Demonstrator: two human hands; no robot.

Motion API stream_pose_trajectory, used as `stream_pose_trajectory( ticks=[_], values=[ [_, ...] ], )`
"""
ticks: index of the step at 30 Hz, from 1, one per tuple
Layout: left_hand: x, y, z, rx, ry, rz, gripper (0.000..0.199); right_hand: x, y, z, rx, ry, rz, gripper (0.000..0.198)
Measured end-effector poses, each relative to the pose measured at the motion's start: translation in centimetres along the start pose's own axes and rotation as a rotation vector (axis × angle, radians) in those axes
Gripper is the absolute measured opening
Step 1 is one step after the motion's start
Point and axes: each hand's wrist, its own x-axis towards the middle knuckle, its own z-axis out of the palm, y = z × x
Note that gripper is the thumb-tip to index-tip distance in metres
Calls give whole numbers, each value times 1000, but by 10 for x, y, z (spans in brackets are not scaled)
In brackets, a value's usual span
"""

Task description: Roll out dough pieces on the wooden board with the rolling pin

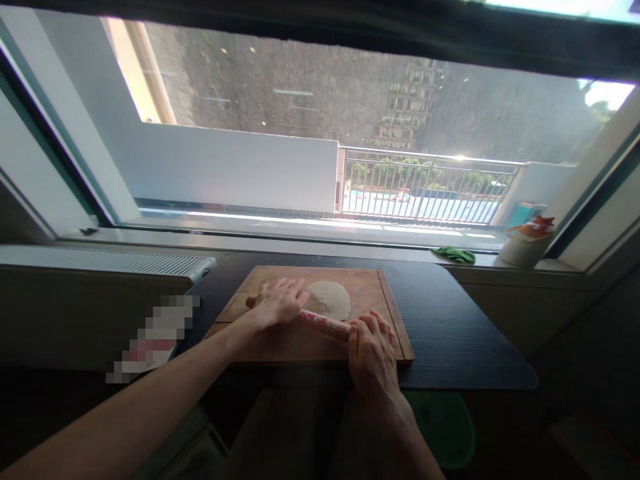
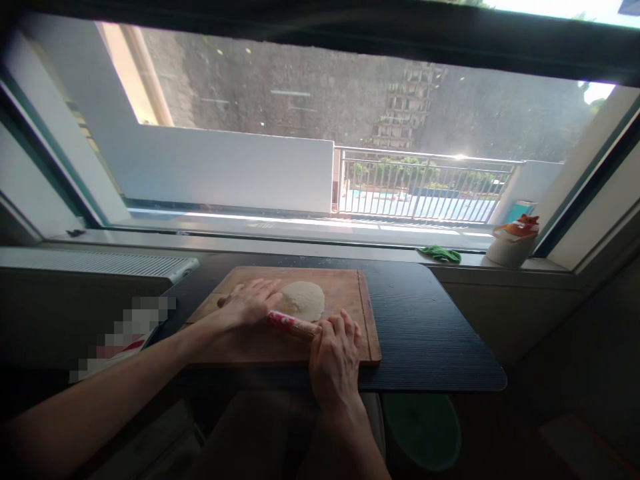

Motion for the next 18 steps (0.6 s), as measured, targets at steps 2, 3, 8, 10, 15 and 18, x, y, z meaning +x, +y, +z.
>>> stream_pose_trajectory(
  ticks=[2,3,8,10,15,18],
  values=[
    [10,4,-2,-13,7,-15,57,13,5,1,-32,-14,28,29],
    [17,6,-2,-19,13,-24,58,20,8,1,-46,-24,40,31],
    [41,8,1,-52,33,-88,64,40,17,3,-77,-79,45,33],
    [40,7,3,-57,55,-83,64,38,18,4,-80,-72,43,33],
    [12,3,5,-36,148,-72,58,17,8,4,-75,12,13,28],
    [-6,-1,9,-27,209,-32,52,5,0,3,-40,41,19,24]
  ],
)
